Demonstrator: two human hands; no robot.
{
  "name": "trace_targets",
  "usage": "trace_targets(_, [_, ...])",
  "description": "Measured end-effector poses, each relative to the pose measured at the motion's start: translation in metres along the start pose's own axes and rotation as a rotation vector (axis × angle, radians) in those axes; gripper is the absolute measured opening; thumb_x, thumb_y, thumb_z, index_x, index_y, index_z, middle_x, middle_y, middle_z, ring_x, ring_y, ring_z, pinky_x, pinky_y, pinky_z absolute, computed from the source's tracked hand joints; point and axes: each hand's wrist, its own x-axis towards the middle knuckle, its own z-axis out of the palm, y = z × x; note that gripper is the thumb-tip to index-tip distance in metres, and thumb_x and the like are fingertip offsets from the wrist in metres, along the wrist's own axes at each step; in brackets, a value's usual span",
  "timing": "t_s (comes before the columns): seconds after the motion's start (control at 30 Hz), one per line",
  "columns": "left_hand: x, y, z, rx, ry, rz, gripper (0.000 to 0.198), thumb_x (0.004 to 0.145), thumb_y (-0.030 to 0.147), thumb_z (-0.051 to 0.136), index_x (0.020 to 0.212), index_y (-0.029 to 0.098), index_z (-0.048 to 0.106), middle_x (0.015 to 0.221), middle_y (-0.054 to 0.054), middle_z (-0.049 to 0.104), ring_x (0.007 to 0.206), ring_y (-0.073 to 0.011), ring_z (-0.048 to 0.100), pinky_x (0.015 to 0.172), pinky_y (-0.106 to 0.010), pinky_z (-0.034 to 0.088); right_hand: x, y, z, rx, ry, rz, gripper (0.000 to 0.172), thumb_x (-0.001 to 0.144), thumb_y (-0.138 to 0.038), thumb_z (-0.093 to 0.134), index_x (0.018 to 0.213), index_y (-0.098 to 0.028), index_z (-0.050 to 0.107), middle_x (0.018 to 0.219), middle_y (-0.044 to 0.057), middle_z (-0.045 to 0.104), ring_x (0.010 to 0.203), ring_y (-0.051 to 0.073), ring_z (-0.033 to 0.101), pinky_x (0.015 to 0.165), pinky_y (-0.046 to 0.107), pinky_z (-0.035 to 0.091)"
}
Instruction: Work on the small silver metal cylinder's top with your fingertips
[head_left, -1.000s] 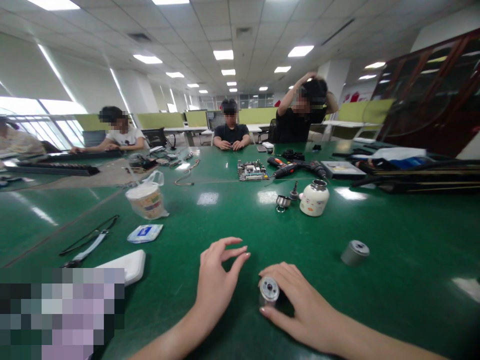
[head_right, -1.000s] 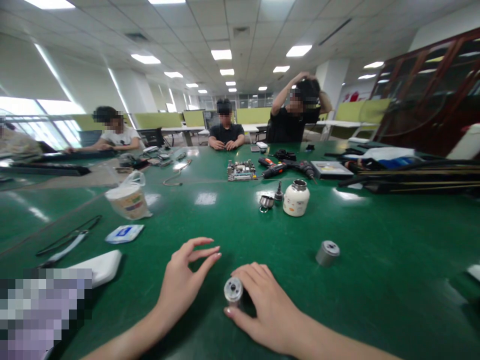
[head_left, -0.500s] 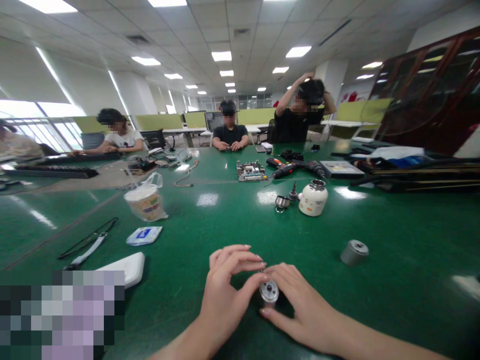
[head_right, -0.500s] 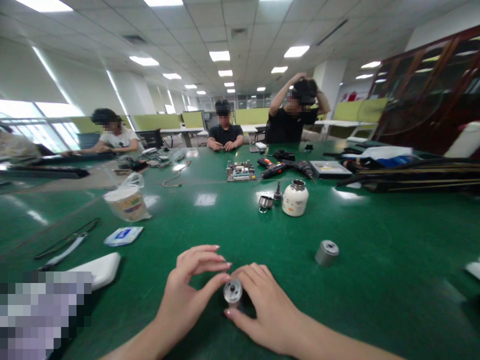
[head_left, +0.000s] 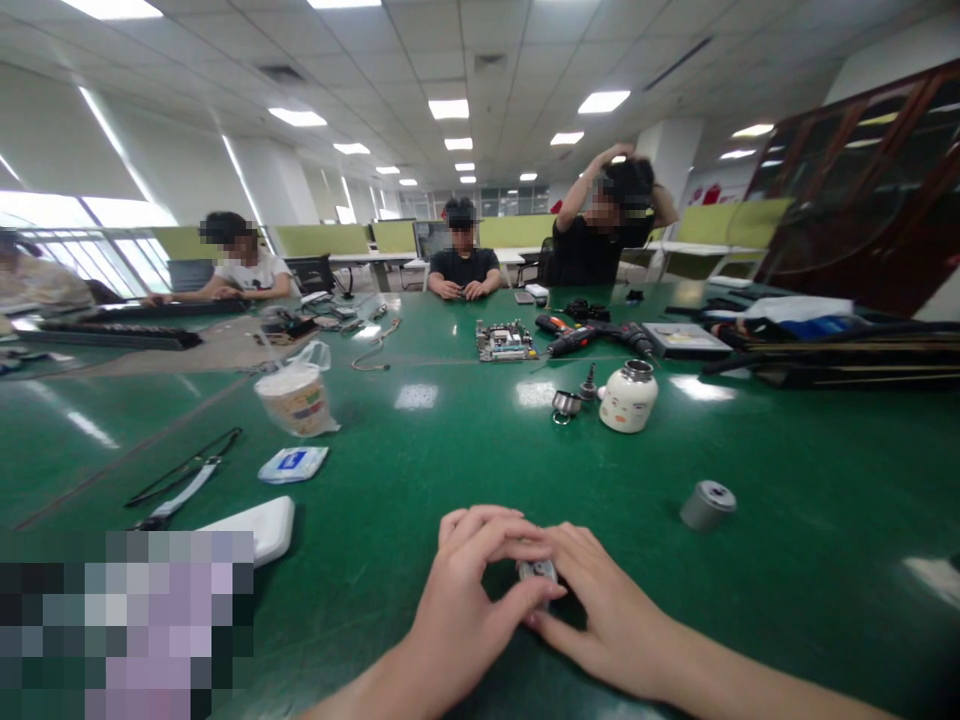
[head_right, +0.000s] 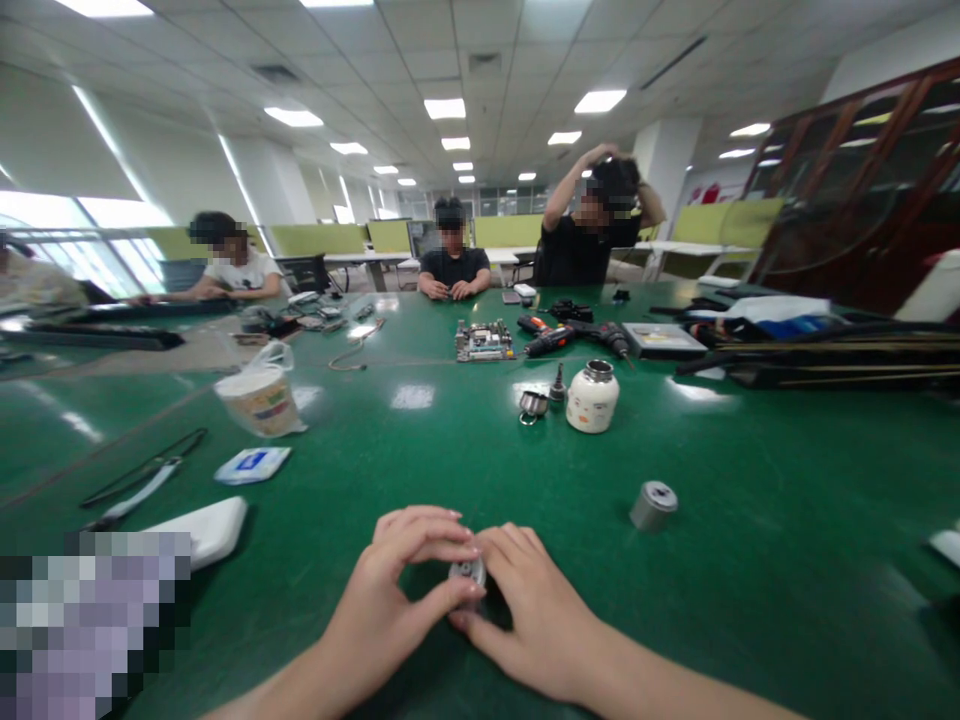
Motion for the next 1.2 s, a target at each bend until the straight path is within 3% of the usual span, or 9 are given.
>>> trace_targets(0.1, [-0.002,0.002,0.0,-0.007,-0.013,-0.027,0.039,0.065,0.017,0.089,0.098,0.027,0.07,0.101,-0.001,0.075,0.105,-0.0265,0.063,0.091,-0.041,0.042,-0.001,0.0,0.0,-0.007,0.002,-0.015,0.03,0.086,-0.019,0.062,0.114,-0.022,0.052,0.116,0.008,0.062,0.106,0.024,0.054,0.093,0.044,0.041])
trace_targets(0.27, [-0.001,0.002,0.001,0.089,0.093,-0.194,0.042,0.05,0.025,0.096,0.07,0.02,0.059,0.07,0.001,0.066,0.074,-0.0236,0.062,0.07,-0.035,0.046,0.001,-0.002,-0.002,0.005,0.011,-0.002,0.023,0.087,-0.022,0.063,0.108,-0.022,0.055,0.111,0.007,0.063,0.102,0.024,0.056,0.09,0.042,0.043])
trace_targets(0.33, [-0.001,0.001,0.001,0.073,0.108,-0.196,0.044,0.049,0.02,0.095,0.073,0.02,0.059,0.074,0.001,0.066,0.077,-0.0239,0.062,0.07,-0.035,0.047,0.002,-0.002,-0.003,-0.001,0.007,0.004,0.024,0.085,-0.02,0.064,0.107,-0.021,0.055,0.111,0.008,0.063,0.102,0.025,0.056,0.09,0.043,0.043])
trace_targets(0.47, [-0.002,0.0,0.001,-0.023,0.025,-0.114,0.044,0.061,0.016,0.09,0.099,0.025,0.068,0.105,-0.003,0.071,0.103,-0.0273,0.062,0.089,-0.041,0.046,0.001,-0.002,-0.002,-0.025,-0.001,0.023,0.025,0.084,-0.019,0.063,0.108,-0.02,0.056,0.111,0.009,0.063,0.103,0.026,0.055,0.089,0.045,0.043])
trace_targets(0.63, [-0.002,0.0,0.001,-0.017,-0.005,-0.059,0.019,0.079,0.014,0.077,0.091,0.028,0.072,0.096,0.0,0.075,0.103,-0.0253,0.064,0.091,-0.041,0.044,0.0,-0.001,-0.001,0.013,0.015,0.001,0.031,0.087,-0.023,0.064,0.116,-0.021,0.054,0.117,0.008,0.063,0.105,0.025,0.055,0.091,0.043,0.043])
trace_targets(0.77, [0.004,-0.01,-0.002,-0.025,0.181,-0.039,0.01,0.081,0.018,0.075,0.085,0.025,0.068,0.085,0.0,0.075,0.095,-0.0238,0.067,0.089,-0.039,0.046,0.001,-0.002,-0.003,-0.011,0.012,0.01,0.032,0.086,-0.026,0.066,0.115,-0.02,0.054,0.117,0.009,0.063,0.107,0.026,0.056,0.093,0.044,0.043])
trace_targets(0.87, [0.011,-0.027,-0.005,0.056,0.323,-0.141,0.01,0.083,0.023,0.074,0.088,0.023,0.065,0.089,-0.002,0.076,0.097,-0.0244,0.069,0.093,-0.042,0.046,0.001,-0.004,-0.005,-0.026,-0.001,0.02,0.029,0.085,-0.027,0.066,0.112,-0.02,0.056,0.117,0.01,0.064,0.106,0.027,0.057,0.094,0.046,0.043])
trace_targets(1.0, [0.015,-0.051,-0.004,0.125,0.142,-0.288,0.016,0.078,0.021,0.078,0.088,0.024,0.065,0.088,-0.001,0.079,0.097,-0.0274,0.071,0.094,-0.046,0.045,0.002,-0.005,-0.005,-0.021,-0.006,0.027,0.027,0.086,-0.027,0.066,0.111,-0.02,0.056,0.117,0.01,0.064,0.106,0.027,0.057,0.093,0.046,0.043])
trace_targets(1.2, [0.014,-0.057,-0.004,0.107,0.106,-0.307,0.026,0.074,0.019,0.081,0.096,0.025,0.068,0.088,0.0,0.08,0.102,-0.0287,0.07,0.097,-0.048,0.042,0.002,-0.005,-0.006,-0.025,-0.019,0.039,0.029,0.085,-0.028,0.067,0.111,-0.02,0.056,0.117,0.009,0.064,0.107,0.027,0.056,0.094,0.047,0.042])
